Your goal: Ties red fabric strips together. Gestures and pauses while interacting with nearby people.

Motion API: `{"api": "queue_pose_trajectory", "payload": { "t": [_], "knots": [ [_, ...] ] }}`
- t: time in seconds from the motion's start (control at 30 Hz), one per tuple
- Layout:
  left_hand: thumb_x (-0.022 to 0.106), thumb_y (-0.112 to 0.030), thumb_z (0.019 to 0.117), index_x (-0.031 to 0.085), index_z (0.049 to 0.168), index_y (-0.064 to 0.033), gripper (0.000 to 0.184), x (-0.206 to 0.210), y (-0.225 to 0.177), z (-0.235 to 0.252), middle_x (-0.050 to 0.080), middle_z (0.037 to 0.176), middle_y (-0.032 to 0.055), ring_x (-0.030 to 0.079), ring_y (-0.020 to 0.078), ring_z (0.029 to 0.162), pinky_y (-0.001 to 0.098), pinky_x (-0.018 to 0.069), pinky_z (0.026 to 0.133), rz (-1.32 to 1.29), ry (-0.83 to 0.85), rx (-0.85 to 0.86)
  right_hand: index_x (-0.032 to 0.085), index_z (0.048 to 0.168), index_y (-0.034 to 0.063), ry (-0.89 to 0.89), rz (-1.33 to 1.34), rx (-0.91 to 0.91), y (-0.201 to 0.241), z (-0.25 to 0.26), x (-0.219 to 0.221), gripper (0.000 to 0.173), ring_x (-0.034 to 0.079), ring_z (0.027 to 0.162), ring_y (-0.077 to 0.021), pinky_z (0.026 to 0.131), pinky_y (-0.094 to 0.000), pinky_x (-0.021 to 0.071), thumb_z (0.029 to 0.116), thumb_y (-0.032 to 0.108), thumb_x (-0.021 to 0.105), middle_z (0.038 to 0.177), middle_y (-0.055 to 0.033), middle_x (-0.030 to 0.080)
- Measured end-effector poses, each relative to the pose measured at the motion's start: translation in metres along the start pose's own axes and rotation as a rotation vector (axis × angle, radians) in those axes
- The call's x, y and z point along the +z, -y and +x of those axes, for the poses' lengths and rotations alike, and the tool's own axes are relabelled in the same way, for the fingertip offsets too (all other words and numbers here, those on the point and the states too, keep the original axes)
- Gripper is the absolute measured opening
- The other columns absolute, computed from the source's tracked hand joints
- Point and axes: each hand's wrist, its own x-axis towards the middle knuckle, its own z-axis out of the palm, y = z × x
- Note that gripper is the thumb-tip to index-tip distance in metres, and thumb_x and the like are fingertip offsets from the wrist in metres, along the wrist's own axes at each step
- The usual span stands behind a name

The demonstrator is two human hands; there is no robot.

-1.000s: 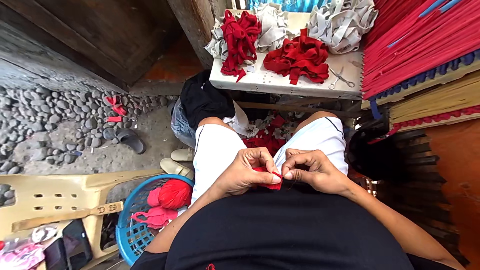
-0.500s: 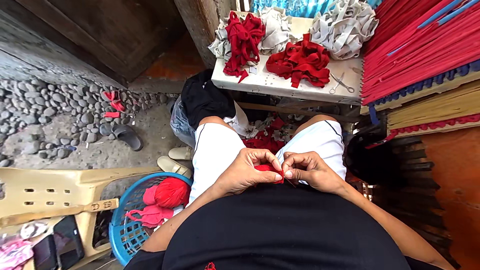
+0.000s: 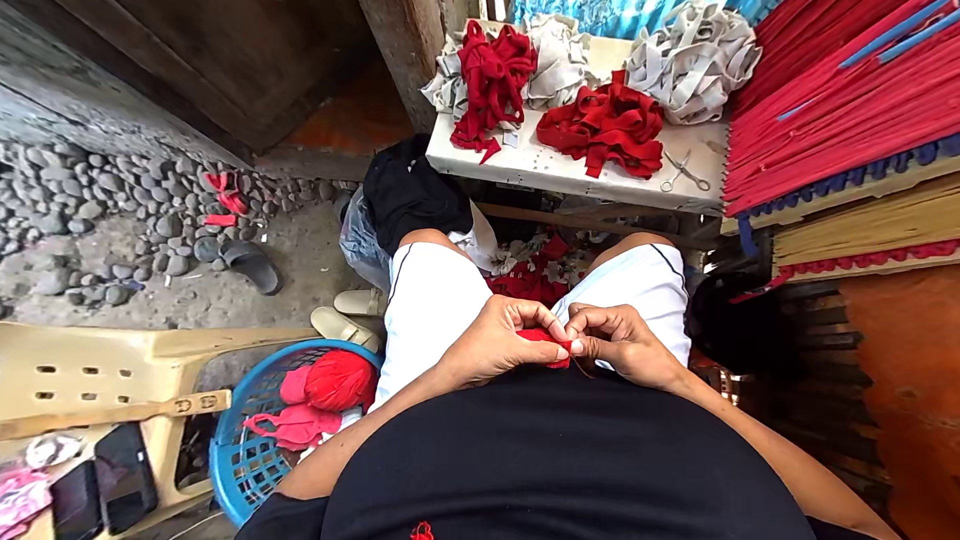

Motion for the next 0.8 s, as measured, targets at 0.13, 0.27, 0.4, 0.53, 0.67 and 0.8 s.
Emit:
{"api": "queue_pose_trajectory", "payload": {
  "t": [0.13,0.27,0.4,0.53,0.67,0.8],
  "knots": [
    [0.079,0.002,0.0833,0.069,0.098,-0.0008,0.018,-0.002,0.003,0.003,0.072,0.083,0.0075,0.067,0.0085,0.069,0.0215,0.0558,0.061,-0.01,-0.02,0.002,0.07,0.09,0.0039,-0.043,0.025,-0.01,-0.004,0.001,-0.001,0.006,0.06,0.068,-0.0061,0.063,-0.0226,0.0538,0.0954,0.005,0.067,0.084,-0.0004,0.064],
    [0.079,-0.007,0.0873,0.07,0.095,-0.0062,0.012,-0.008,0.009,0.006,0.069,0.072,-0.0034,0.057,-0.0013,0.055,0.0145,0.0441,0.048,-0.05,0.047,-0.003,0.071,0.096,0.0046,-0.057,-0.024,-0.039,-0.008,0.002,-0.004,0.009,0.061,0.071,-0.0054,0.065,-0.0233,0.0549,0.0975,0.012,0.068,0.088,0.0018,0.064],
    [0.071,-0.009,0.0928,0.072,0.091,-0.008,0.002,-0.014,0.015,0.009,0.062,0.064,-0.0066,0.047,-0.0034,0.047,0.0138,0.0367,0.043,-0.138,0.171,-0.03,0.073,0.095,0.0069,-0.035,-0.02,-0.05,-0.008,0.003,-0.006,0.01,0.062,0.072,-0.0066,0.065,-0.0243,0.056,0.0961,0.017,0.071,0.088,0.001,0.065],
    [0.065,-0.01,0.0954,0.07,0.086,-0.0099,0.011,-0.012,0.016,0.009,0.057,0.059,-0.0071,0.041,-0.0026,0.043,0.0147,0.0319,0.04,-0.185,0.185,-0.077,0.075,0.095,0.0068,-0.038,-0.004,-0.064,-0.009,0.003,-0.006,0.01,0.064,0.071,-0.0083,0.064,-0.0255,0.0582,0.0946,0.016,0.073,0.09,-0.0016,0.068],
    [0.069,-0.008,0.0924,0.069,0.083,-0.009,0.009,-0.011,0.02,0.01,0.053,0.056,-0.0067,0.038,-0.0015,0.041,0.0158,0.0293,0.039,-0.167,0.109,-0.046,0.077,0.096,0.0056,-0.091,-0.011,-0.049,-0.008,0.007,-0.005,0.008,0.068,0.07,-0.0119,0.066,-0.0295,0.0616,0.0913,0.011,0.075,0.09,-0.0053,0.072],
    [0.069,-0.007,0.0921,0.069,0.083,-0.0076,0.01,-0.008,0.025,0.011,0.051,0.054,-0.0064,0.035,-0.0015,0.039,0.0158,0.0279,0.037,-0.198,0.005,-0.037,0.075,0.099,0.0028,-0.18,0.014,-0.022,-0.002,0.01,0.002,0.012,0.073,0.071,-0.0164,0.069,-0.035,0.0641,0.0888,-0.002,0.072,0.086,-0.0096,0.076]
  ]
}}
